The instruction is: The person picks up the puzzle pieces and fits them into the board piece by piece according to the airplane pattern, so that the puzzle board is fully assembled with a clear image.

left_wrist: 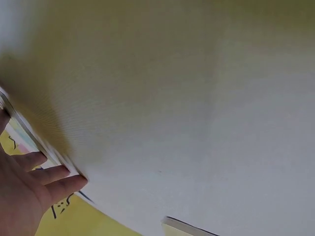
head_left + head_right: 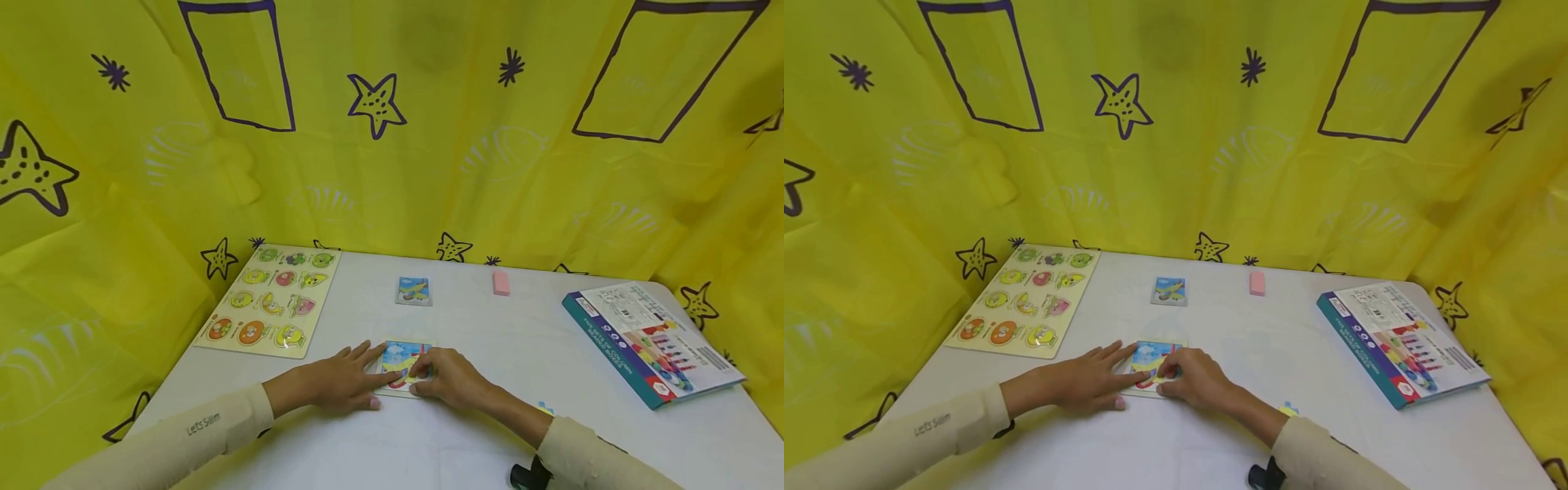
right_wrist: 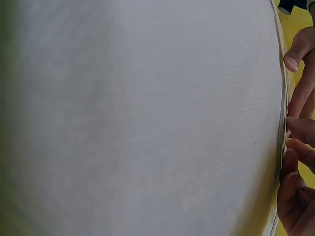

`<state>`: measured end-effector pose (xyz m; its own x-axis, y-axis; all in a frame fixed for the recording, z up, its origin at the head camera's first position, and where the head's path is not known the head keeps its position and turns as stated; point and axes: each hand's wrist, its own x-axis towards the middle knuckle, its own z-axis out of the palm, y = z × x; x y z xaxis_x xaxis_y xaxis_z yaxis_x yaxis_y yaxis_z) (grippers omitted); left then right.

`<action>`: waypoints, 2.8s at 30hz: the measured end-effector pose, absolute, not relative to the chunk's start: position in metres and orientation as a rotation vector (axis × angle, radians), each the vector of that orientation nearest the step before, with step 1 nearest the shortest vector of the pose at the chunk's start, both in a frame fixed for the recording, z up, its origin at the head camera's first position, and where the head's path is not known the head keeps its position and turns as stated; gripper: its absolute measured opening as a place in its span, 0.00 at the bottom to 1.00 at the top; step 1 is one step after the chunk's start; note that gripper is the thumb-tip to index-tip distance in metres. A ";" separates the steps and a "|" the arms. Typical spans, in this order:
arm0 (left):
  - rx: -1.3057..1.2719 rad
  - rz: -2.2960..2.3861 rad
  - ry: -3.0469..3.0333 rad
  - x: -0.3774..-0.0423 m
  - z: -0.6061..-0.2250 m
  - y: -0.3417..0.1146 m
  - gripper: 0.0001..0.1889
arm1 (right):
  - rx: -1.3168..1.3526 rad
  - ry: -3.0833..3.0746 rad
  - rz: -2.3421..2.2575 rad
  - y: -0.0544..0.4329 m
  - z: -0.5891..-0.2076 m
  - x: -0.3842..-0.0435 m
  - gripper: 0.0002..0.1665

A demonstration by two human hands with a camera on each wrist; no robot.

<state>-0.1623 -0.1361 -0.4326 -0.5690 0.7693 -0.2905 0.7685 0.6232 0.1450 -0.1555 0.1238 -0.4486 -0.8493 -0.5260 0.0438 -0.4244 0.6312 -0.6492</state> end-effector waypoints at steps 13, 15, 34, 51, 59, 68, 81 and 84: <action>1.246 0.038 2.525 -0.162 -0.435 -0.137 0.30 | -0.713 2.722 -0.964 0.121 -0.445 -0.155 0.09; 1.239 0.038 2.523 -0.162 -0.435 -0.137 0.30 | -0.704 2.726 -0.961 0.121 -0.445 -0.155 0.09; 1.231 0.032 2.531 -0.162 -0.436 -0.135 0.30 | -0.979 2.586 -1.095 0.160 -0.446 -0.161 0.12; 1.221 0.064 2.537 -0.160 -0.433 -0.135 0.30 | -0.649 2.654 -0.987 0.300 -0.434 -0.132 0.20; 1.217 0.078 2.531 -0.160 -0.430 -0.135 0.30 | -0.512 2.773 -0.848 0.318 -0.443 -0.108 0.27; 1.211 0.091 2.533 -0.160 -0.432 -0.135 0.30 | -0.515 2.754 -0.915 0.321 -0.448 -0.099 0.27; 1.224 0.086 2.539 -0.160 -0.434 -0.136 0.30 | -0.465 2.643 -0.999 0.319 -0.447 -0.098 0.22; 1.229 0.083 2.541 -0.161 -0.434 -0.135 0.30 | -0.495 2.597 -1.033 0.319 -0.447 -0.099 0.20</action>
<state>-0.1607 -0.1350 -0.4342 -0.5808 0.7726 -0.2565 0.7543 0.6292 0.1874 -0.0988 0.3189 -0.4466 -0.8948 -0.4209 -0.1491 -0.2034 0.6814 -0.7031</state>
